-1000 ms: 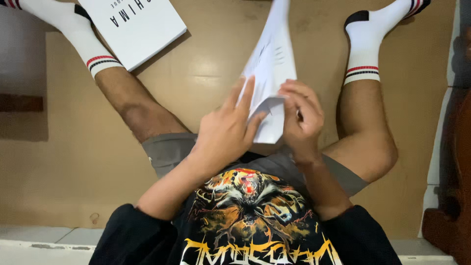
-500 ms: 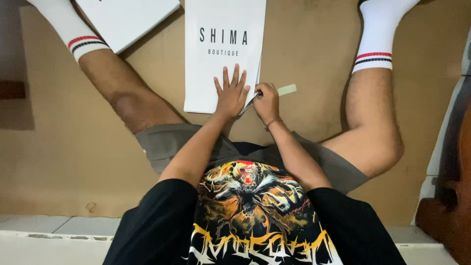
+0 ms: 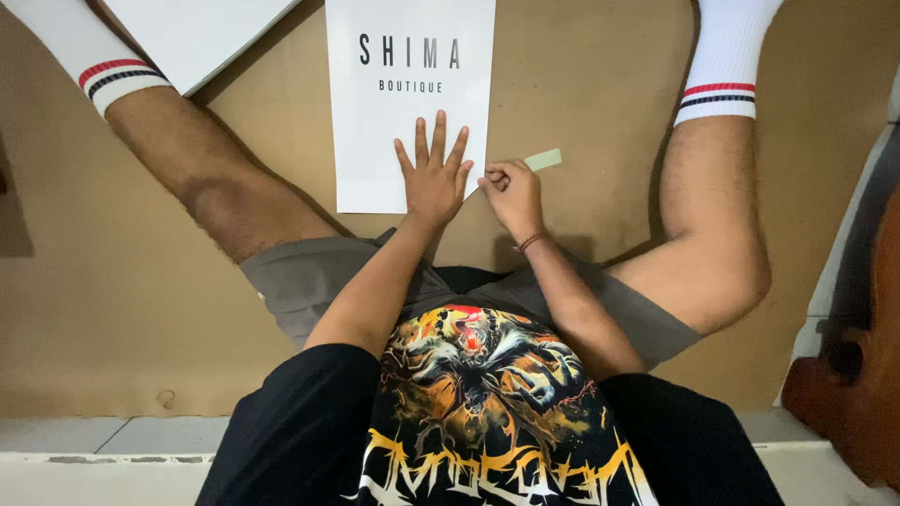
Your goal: The person sits on the floor and repeatedly folds white paper sheets labeled 'SHIMA BOUTIQUE' into smaller rectangles. They smooth the folds with their hands and place the folded sheets into a growing stack.
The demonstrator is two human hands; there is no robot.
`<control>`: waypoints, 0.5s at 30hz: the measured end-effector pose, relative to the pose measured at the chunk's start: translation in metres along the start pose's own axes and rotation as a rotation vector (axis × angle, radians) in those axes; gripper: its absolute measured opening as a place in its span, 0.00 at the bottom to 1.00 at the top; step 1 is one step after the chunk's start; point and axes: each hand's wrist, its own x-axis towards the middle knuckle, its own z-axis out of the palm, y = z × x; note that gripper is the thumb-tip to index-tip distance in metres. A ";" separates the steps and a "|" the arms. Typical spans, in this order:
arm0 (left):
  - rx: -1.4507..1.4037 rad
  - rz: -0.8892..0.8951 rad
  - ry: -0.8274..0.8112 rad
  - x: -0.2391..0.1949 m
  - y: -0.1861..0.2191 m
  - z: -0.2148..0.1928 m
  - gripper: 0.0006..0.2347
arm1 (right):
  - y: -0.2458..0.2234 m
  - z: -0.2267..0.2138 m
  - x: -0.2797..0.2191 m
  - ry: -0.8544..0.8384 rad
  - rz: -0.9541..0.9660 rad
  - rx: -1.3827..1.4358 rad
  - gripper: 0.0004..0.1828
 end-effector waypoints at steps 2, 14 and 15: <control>0.003 -0.010 -0.003 -0.001 0.001 -0.003 0.23 | -0.034 -0.025 0.003 -0.018 -0.023 -0.057 0.12; -0.104 0.017 -0.084 0.013 0.008 -0.025 0.38 | -0.041 -0.057 0.064 -0.025 -0.347 -0.359 0.04; -0.143 0.029 -0.073 0.014 0.007 -0.026 0.37 | -0.036 -0.051 0.067 -0.055 -0.375 -0.451 0.05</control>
